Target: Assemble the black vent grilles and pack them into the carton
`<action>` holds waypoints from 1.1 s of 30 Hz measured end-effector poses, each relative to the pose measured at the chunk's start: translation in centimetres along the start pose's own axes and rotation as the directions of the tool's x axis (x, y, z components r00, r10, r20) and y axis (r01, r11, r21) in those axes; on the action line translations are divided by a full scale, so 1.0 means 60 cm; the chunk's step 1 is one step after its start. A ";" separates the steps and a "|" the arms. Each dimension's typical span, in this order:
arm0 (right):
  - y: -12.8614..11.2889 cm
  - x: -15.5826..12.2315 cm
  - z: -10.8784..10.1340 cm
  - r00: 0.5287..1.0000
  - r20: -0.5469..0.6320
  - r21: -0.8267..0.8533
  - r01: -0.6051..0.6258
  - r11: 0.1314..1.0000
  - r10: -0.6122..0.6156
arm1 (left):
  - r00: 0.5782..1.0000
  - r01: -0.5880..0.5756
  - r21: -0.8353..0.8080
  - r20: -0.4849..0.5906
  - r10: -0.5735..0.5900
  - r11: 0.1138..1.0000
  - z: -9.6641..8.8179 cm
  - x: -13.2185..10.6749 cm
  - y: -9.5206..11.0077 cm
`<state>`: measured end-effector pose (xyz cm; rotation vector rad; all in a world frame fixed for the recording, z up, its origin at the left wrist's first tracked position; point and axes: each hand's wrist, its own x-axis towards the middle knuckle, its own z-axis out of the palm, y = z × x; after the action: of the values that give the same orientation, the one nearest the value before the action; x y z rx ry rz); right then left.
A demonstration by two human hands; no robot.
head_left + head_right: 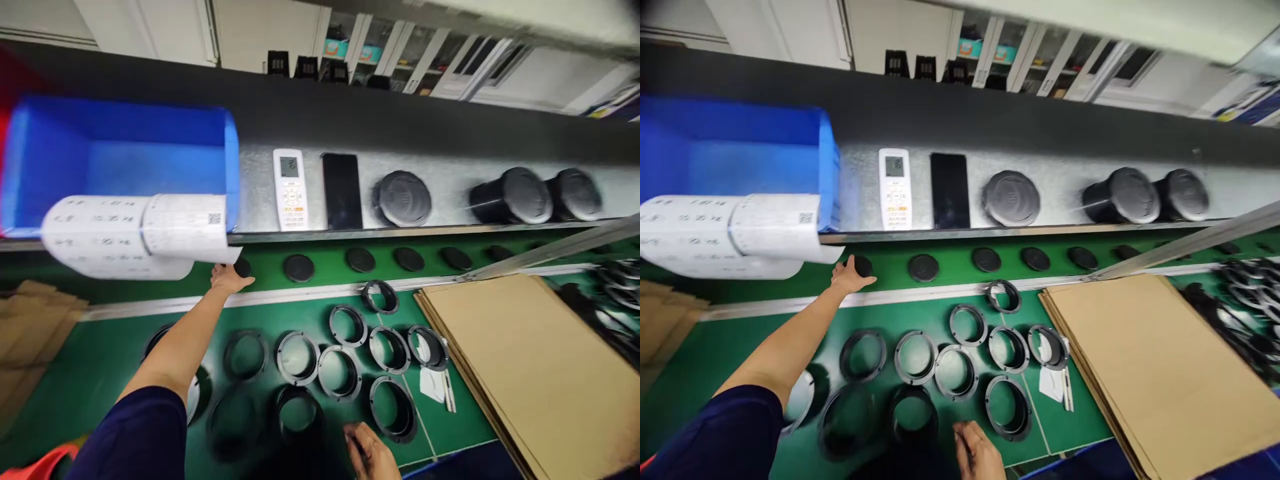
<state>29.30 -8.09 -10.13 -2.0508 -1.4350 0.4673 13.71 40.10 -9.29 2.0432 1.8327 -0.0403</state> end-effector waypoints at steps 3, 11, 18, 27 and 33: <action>-0.008 0.010 0.007 0.998 0.026 0.007 0.054 0.998 -0.055 | 0.995 -0.054 0.038 -0.085 0.057 0.998 -0.062 -0.056 -0.105; -0.032 0.025 0.019 0.983 0.088 -0.021 0.162 0.987 -0.159 | 0.993 0.077 0.124 -0.095 -0.066 0.989 -0.079 -0.217 -0.297; -0.037 0.004 0.010 0.988 0.075 -0.055 0.141 0.989 -0.136 | 0.995 0.099 0.135 -0.026 -0.096 0.986 0.001 -0.239 -0.299; -0.037 -0.018 0.011 0.996 0.060 -0.037 0.065 0.997 -0.063 | 0.967 0.118 0.072 -0.235 -0.098 0.990 -0.018 -0.225 -0.322; -0.051 -0.018 0.009 0.992 0.122 -0.064 0.021 0.998 -0.013 | 0.932 0.099 0.044 -0.353 -0.077 0.994 0.003 -0.208 -0.315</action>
<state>26.37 -8.18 -8.65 -2.0907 -1.5574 0.5534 -6.16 29.42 -11.05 2.1151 2.1581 0.2652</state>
